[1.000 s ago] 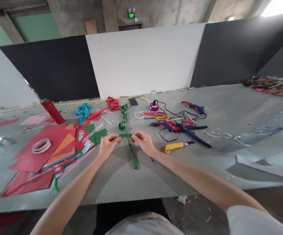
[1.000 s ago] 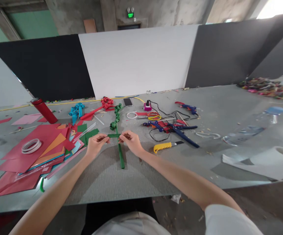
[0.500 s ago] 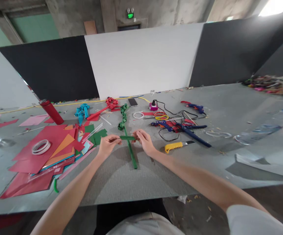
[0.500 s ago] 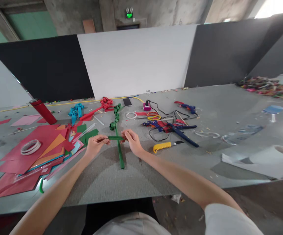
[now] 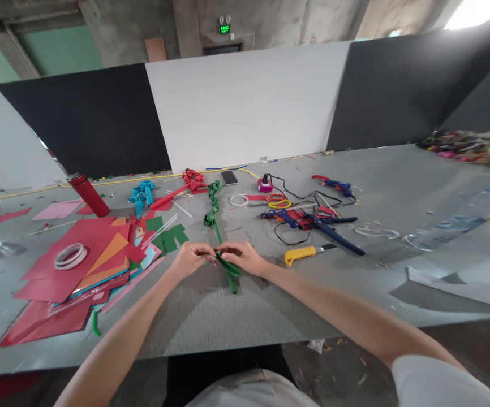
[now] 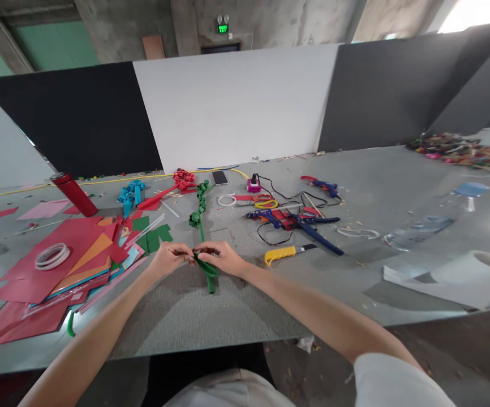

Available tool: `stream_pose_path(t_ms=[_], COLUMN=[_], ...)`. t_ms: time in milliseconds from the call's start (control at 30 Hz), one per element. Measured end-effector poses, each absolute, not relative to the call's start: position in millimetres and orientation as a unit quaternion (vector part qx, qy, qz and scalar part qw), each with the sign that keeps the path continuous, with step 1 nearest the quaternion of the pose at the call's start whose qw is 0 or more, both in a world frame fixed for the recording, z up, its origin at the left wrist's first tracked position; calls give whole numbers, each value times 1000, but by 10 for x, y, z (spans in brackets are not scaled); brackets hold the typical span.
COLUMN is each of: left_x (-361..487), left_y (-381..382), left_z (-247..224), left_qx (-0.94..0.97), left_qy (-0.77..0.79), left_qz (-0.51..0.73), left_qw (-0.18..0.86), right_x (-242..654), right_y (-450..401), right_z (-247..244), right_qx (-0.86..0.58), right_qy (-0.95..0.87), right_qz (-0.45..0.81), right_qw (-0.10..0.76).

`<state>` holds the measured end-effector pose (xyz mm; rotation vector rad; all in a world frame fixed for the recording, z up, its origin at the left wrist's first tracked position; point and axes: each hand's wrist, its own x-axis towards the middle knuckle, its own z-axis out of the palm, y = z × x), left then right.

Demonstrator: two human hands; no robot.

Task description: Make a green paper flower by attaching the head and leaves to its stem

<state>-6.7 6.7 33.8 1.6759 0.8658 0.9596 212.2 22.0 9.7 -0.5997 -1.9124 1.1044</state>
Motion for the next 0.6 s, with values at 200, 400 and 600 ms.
stream_pose_path(t_ms=[200,400,600], left_x=[-61,-226,-404], left_y=[137,347,419], left_z=[305,181,184], left_qx=[669,658,642], left_qy=[416,503,581], left_qz=[422,461,467], left_qw=[449,320,180], right_x=[2135,2125,2135], right_y=[202,289,309], right_z=[118,97,84], right_qx=[-275,-381,-378], right_qy=[-744,-696,-713], right_qz=[430,246,239], right_qw=[430,557,539])
